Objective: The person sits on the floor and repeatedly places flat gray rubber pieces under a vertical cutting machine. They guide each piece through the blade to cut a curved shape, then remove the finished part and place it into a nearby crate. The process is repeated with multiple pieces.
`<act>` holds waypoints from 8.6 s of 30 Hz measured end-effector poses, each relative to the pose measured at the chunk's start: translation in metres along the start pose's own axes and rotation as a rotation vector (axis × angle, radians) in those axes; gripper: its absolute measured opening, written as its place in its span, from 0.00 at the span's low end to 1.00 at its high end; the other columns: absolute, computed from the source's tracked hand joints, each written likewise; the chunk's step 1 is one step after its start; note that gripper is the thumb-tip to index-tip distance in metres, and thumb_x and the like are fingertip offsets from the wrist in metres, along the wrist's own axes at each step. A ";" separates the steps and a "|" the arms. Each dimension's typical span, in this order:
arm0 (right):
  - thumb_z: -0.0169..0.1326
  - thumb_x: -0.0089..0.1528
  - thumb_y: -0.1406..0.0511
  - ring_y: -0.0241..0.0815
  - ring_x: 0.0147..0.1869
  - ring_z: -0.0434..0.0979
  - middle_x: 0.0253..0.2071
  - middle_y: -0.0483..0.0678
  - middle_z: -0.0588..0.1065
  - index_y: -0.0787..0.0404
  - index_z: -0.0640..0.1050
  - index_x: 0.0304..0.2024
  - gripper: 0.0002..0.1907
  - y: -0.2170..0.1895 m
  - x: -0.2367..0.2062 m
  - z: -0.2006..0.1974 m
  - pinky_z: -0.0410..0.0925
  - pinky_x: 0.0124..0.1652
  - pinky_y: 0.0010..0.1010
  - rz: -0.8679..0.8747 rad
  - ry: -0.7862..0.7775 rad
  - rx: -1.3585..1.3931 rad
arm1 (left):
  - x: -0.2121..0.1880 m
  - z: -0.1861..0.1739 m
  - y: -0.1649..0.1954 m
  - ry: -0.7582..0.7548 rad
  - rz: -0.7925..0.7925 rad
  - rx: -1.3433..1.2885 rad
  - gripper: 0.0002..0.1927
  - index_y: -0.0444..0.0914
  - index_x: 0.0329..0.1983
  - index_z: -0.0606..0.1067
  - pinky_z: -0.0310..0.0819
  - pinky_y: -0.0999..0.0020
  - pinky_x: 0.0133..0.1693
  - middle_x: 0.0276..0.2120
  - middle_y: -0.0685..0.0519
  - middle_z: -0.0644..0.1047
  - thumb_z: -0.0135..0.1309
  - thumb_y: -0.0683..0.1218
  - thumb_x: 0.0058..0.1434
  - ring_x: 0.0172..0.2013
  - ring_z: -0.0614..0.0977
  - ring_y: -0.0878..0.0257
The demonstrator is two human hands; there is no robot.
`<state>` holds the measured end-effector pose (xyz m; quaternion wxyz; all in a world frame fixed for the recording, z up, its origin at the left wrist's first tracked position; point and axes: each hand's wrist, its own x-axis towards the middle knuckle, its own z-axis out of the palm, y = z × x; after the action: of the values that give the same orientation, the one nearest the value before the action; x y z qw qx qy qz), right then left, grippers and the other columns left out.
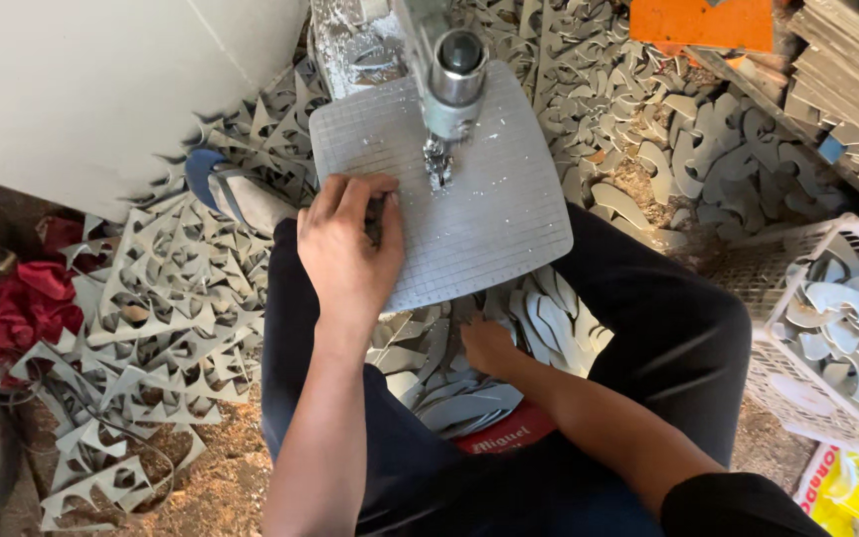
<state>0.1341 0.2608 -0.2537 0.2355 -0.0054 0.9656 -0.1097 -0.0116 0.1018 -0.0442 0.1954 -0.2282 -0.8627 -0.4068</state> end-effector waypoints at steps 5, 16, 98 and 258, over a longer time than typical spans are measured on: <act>0.56 0.56 0.63 0.60 0.39 0.82 0.36 0.59 0.78 0.61 0.80 0.33 0.08 -0.007 -0.011 -0.016 0.73 0.37 0.53 -0.037 0.068 -0.003 | -0.001 0.000 0.000 0.011 -0.006 -0.013 0.07 0.42 0.41 0.79 0.68 0.58 0.41 0.36 0.53 0.78 0.60 0.40 0.61 0.38 0.81 0.54; 0.59 0.57 0.66 0.38 0.27 0.76 0.25 0.45 0.75 0.64 0.79 0.33 0.07 0.031 -0.105 -0.145 0.69 0.28 0.30 -0.226 0.151 0.795 | -0.005 -0.004 -0.002 0.012 0.019 -0.060 0.07 0.41 0.41 0.81 0.69 0.60 0.40 0.36 0.52 0.81 0.61 0.40 0.60 0.38 0.83 0.55; 0.67 0.59 0.62 0.44 0.52 0.69 0.53 0.44 0.76 0.60 0.84 0.47 0.15 0.034 -0.062 -0.219 0.60 0.54 0.37 -0.500 0.920 0.169 | -0.001 -0.004 0.001 -0.173 0.173 -0.113 0.26 0.37 0.47 0.84 0.71 0.57 0.53 0.44 0.51 0.80 0.71 0.54 0.46 0.48 0.80 0.53; 0.68 0.58 0.60 0.57 0.47 0.69 0.40 0.55 0.67 0.63 0.66 0.41 0.24 -0.030 -0.022 -0.216 0.61 0.49 0.49 -0.170 0.916 0.222 | 0.019 0.005 -0.011 -0.331 0.140 0.142 0.37 0.39 0.66 0.73 0.48 0.45 0.67 0.68 0.52 0.69 0.66 0.59 0.56 0.68 0.65 0.47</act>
<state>0.0537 0.2785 -0.0502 -0.2247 -0.0101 0.9487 -0.2221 -0.0341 0.1038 -0.0436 0.0941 -0.3371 -0.8916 -0.2874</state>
